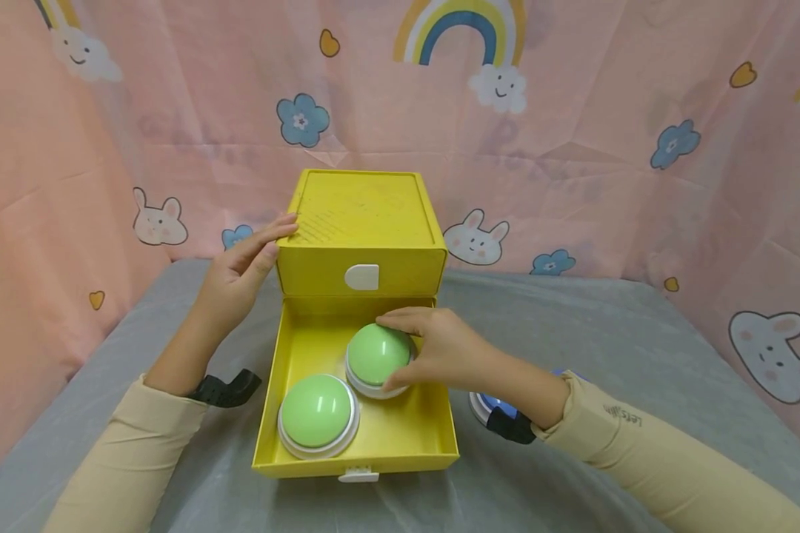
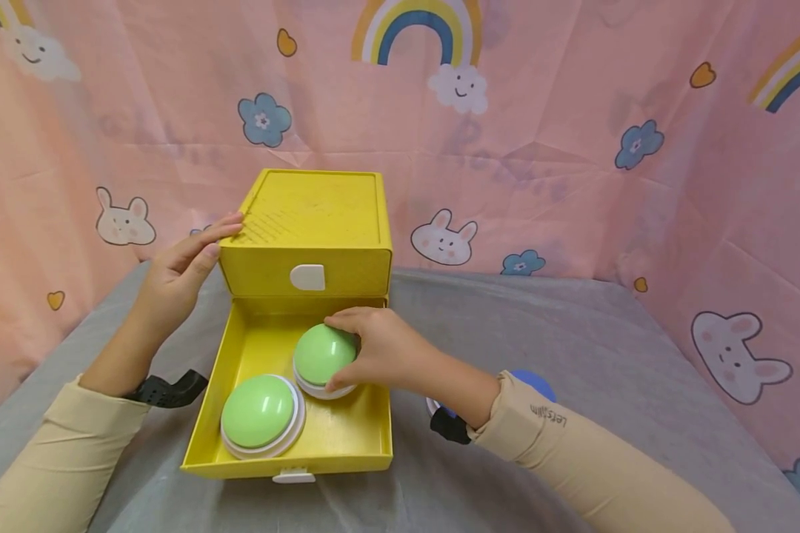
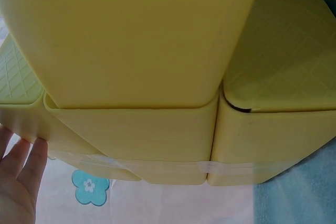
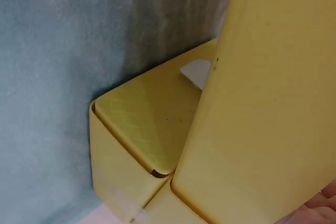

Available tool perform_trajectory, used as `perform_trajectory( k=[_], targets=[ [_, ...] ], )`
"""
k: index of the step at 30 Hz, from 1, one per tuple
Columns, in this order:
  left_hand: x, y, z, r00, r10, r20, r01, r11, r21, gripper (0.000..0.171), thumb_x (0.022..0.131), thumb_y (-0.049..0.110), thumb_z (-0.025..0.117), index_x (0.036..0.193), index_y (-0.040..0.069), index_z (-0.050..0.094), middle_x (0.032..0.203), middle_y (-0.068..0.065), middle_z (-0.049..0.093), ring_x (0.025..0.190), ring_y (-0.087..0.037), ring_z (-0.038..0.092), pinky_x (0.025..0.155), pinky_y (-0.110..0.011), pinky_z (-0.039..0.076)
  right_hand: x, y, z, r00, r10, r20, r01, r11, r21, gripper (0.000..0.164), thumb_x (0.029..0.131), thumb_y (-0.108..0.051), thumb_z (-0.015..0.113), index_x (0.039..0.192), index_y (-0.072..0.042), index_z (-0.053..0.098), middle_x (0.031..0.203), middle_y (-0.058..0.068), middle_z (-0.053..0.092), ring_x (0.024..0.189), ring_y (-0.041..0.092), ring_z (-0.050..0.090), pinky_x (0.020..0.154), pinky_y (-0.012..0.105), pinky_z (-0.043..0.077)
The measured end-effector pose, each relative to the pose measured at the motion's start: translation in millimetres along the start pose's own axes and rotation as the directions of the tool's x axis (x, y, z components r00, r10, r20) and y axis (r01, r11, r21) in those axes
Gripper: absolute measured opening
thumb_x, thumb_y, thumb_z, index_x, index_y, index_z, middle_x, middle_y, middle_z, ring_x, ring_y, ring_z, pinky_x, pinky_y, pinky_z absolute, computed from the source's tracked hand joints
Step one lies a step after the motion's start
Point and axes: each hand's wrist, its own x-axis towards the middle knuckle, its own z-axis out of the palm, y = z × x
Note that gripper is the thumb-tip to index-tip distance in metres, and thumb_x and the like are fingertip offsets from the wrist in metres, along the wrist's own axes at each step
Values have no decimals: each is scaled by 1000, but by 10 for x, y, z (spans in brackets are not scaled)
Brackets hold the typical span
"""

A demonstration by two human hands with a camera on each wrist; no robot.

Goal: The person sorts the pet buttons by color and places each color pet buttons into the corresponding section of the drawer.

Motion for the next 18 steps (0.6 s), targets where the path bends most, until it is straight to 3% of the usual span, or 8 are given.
perform_trajectory(
  k=[8,18],
  targets=[
    [4,8,3,1000,3,-7,-3,1000,5,36,107,17,43,140,10,58,154,-2,47,147,-6,36,113,-11,36,9,-23,16,999,-26,39,28,998,-58,77,72,-30,90,138,-5,59,140,10,61,130,27,57,107,40,51],
    [2,14,6,1000,5,-3,-5,1000,-6,36,107,17,43,140,10,57,155,-2,47,147,-6,37,113,-11,35,49,-34,-5,995,15,99,-8,997,-74,74,73,-26,90,136,-3,60,137,10,63,122,26,60,103,38,53]
  ],
)
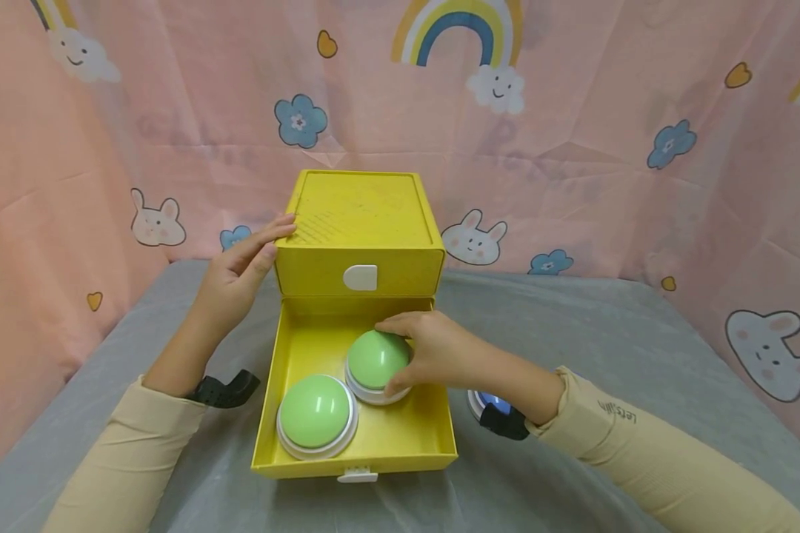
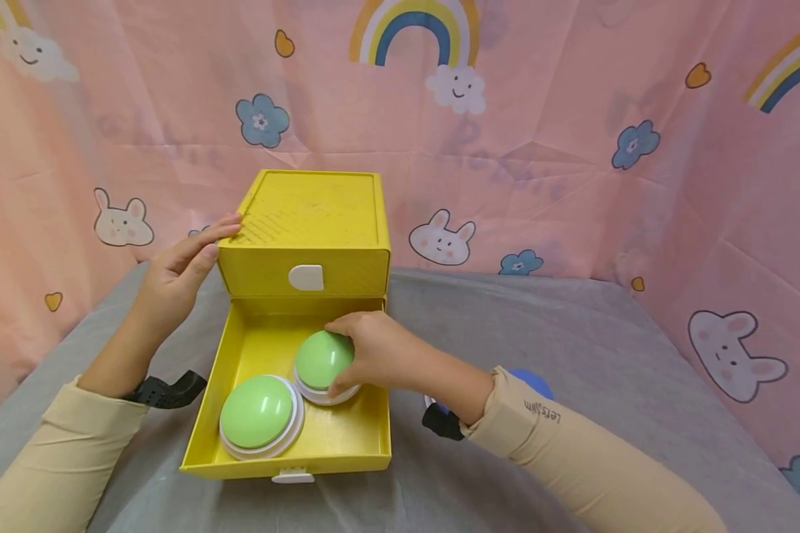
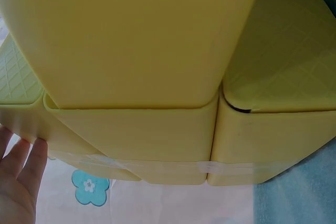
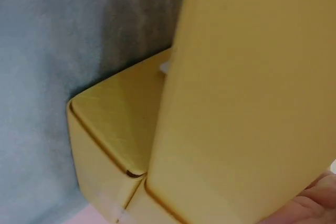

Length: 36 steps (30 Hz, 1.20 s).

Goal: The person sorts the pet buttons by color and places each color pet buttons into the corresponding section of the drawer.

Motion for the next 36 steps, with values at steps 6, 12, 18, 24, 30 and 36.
perform_trajectory(
  k=[6,12,18,24,30,36],
  targets=[
    [-9,-3,-1,1000,-1,-3,1,1000,9,36,107,17,43,140,10,58,154,-2,47,146,-5,37,113,-11,36,-9,-39,1,1000,13,8,-13,1000,-5,73,73,-21,90,137,-2,59,137,10,63,122,25,60,104,38,53],
    [-27,-14,-5,1000,-9,-4,9,1000,7,37,107,17,43,140,9,57,154,-1,48,147,-7,36,113,-11,36,-116,-101,-5,995,32,-99,-11,978,210,66,75,-21,88,135,-8,63,137,6,64,129,25,59,106,40,51],
    [-9,-5,1,1000,-10,8,10,1000,4,37,108,18,42,141,10,57,155,0,46,148,-10,35,113,-12,36,-573,-277,31,989,21,-145,88,705,703,44,80,-17,83,121,-6,71,121,14,72,115,29,69,97,36,57],
    [9,0,-3,1000,-6,-9,6,1000,-2,37,108,16,42,140,9,57,154,2,48,150,-13,34,115,-13,35,-943,-334,267,994,-101,-34,80,497,864,46,82,-17,82,123,-1,69,123,23,69,110,24,71,94,30,58],
    [10,-17,1,1000,15,-21,-16,1000,-12,37,107,14,42,140,6,57,153,3,49,150,-17,34,114,-13,36,-1074,-280,429,990,-95,108,-65,376,924,48,85,-15,79,128,-1,66,130,20,66,119,18,67,99,26,54],
    [11,-24,16,1000,16,-18,-16,1000,-20,37,107,14,42,140,6,56,153,4,49,150,-20,34,114,-13,36,-1122,-213,632,960,-129,247,-206,267,941,44,92,-10,71,132,4,61,134,24,62,124,29,63,102,30,53]
  ],
)
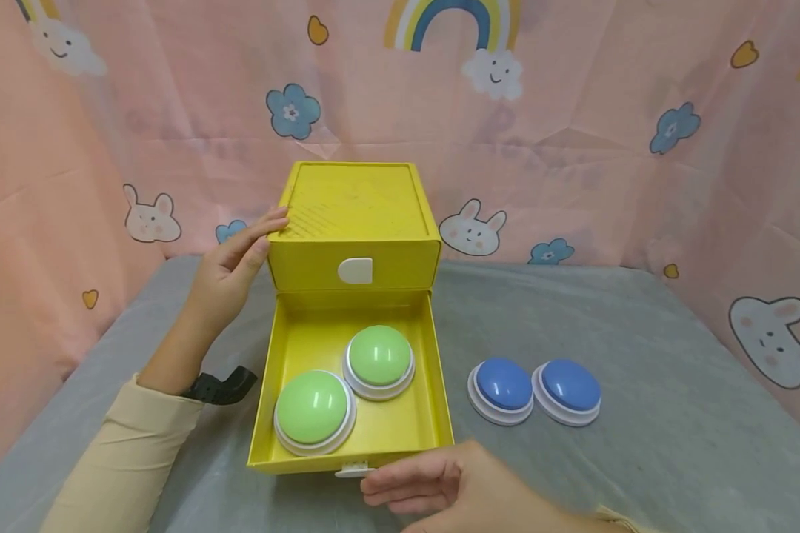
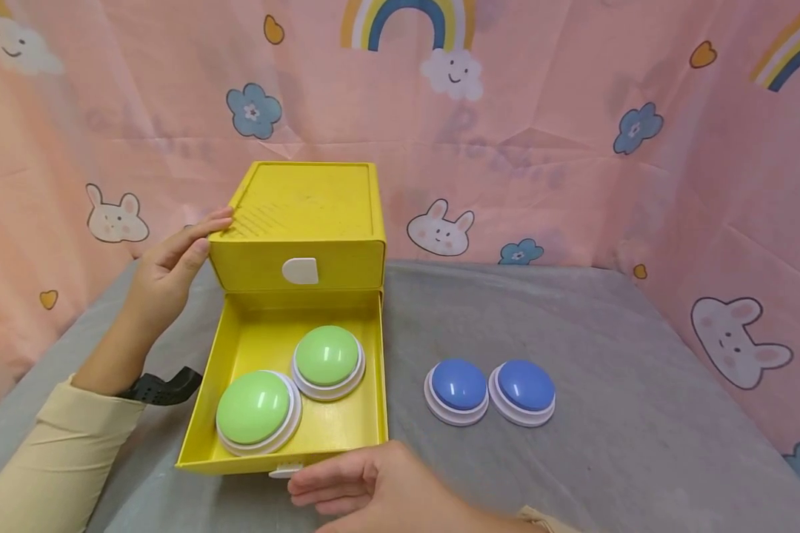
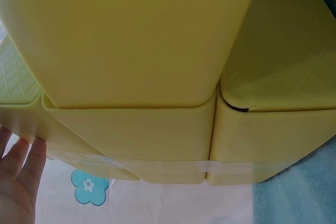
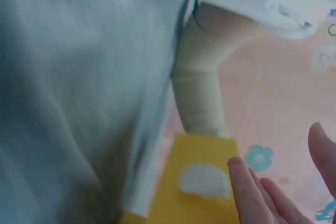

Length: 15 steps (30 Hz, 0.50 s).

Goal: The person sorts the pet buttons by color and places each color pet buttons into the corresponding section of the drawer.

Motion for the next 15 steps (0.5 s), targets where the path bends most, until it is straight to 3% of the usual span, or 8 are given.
perform_trajectory(
  k=[7,15],
  targets=[
    [6,17,-3,1000,-16,12,16,1000,2,37,107,16,42,141,8,57,154,3,48,150,-16,32,114,-14,36,60,263,-11,997,69,13,-70,996,60,42,95,-11,66,132,9,59,128,25,65,117,21,68,97,24,55],
    [0,-4,-8,1000,-12,12,12,1000,-5,37,107,15,42,140,5,57,153,2,49,150,-10,32,115,-15,35,132,373,-14,981,170,-90,-161,982,101,43,96,-11,65,132,11,57,128,22,67,117,23,68,96,29,57]
  ],
)
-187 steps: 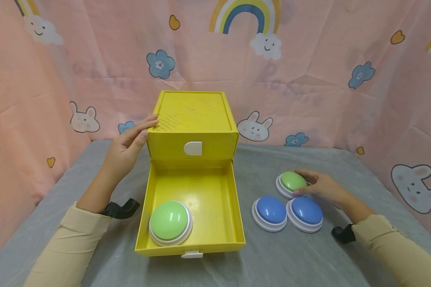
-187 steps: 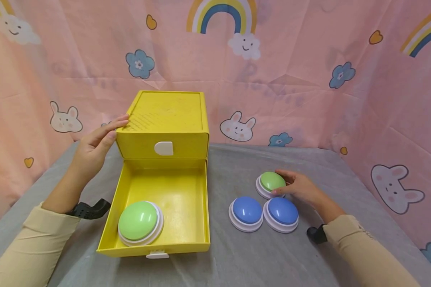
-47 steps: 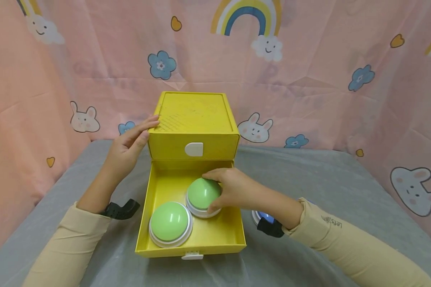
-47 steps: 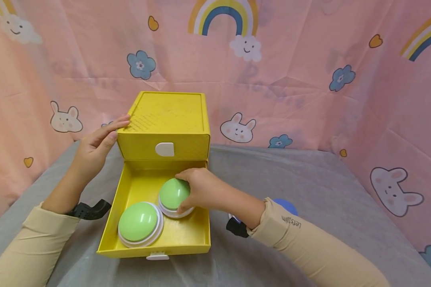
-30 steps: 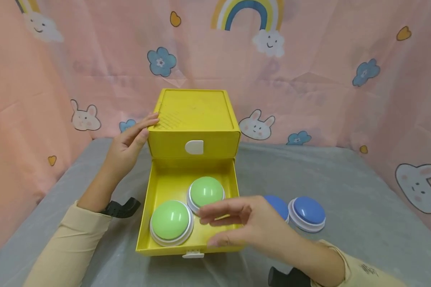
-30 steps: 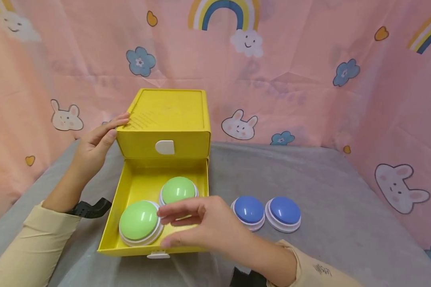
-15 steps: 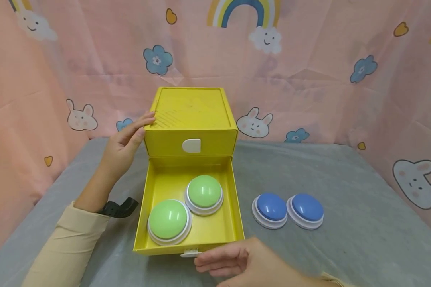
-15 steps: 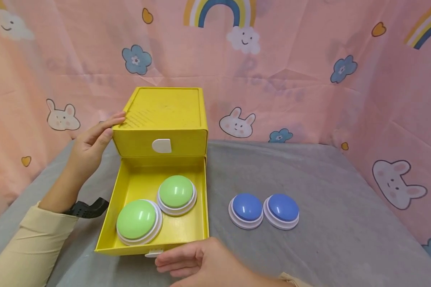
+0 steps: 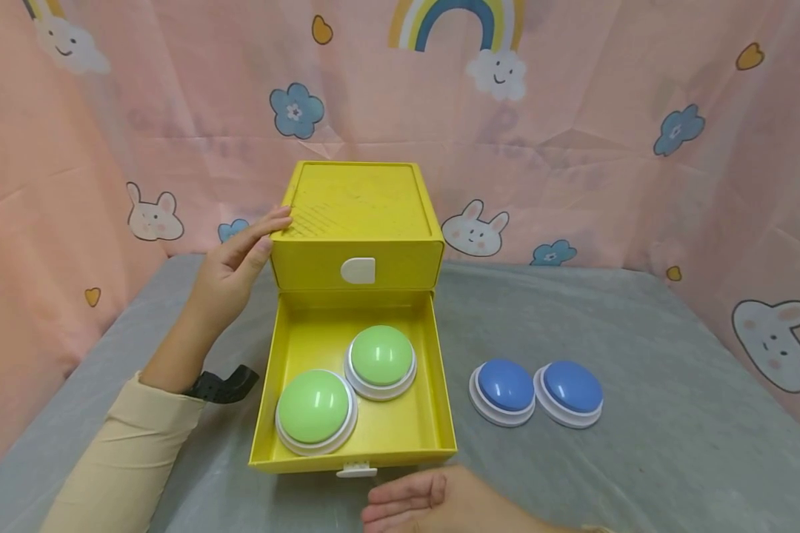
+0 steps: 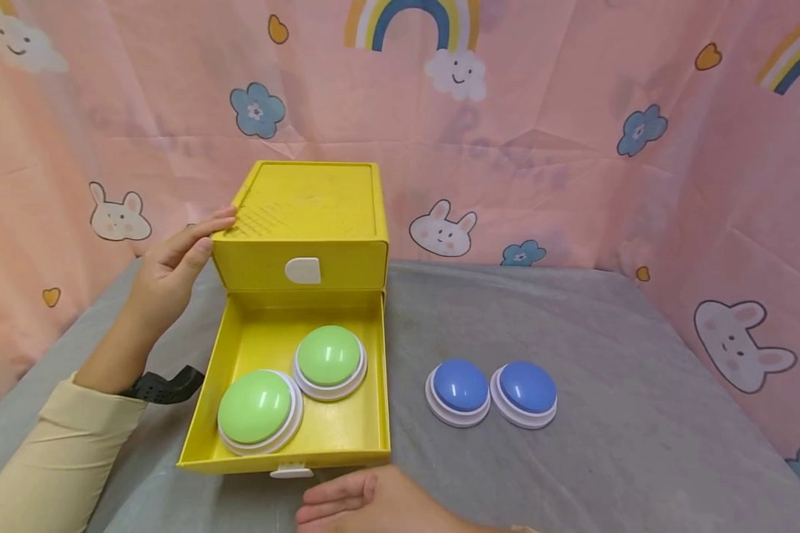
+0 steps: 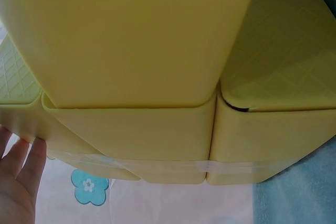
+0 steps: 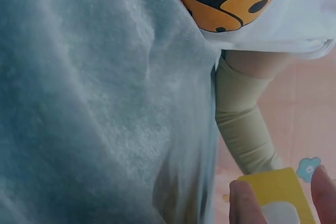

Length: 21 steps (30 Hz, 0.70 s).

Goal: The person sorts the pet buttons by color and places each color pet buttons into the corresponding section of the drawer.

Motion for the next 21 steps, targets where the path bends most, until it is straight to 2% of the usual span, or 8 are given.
perform_trajectory(
  k=[6,14,21],
  targets=[
    [3,-9,4,1000,6,0,-6,1000,-2,36,107,15,42,139,5,57,153,1,49,150,-12,32,116,-14,35,38,38,18,999,16,-40,-15,999,28,49,95,-19,69,131,11,57,127,20,68,114,19,69,95,27,57],
    [2,-2,9,1000,12,-8,-12,1000,4,36,107,14,42,139,4,57,153,0,49,150,-14,33,115,-14,36,98,71,34,996,-32,-86,41,993,107,39,95,-17,68,123,9,62,119,20,71,110,22,71,97,36,57],
    [0,5,9,1000,8,-7,-8,1000,-5,37,107,14,42,139,3,56,153,0,49,150,-12,33,115,-14,35,134,79,38,995,-4,-104,23,984,176,39,98,-22,65,124,6,61,120,19,71,111,23,71,98,37,56]
  ],
)
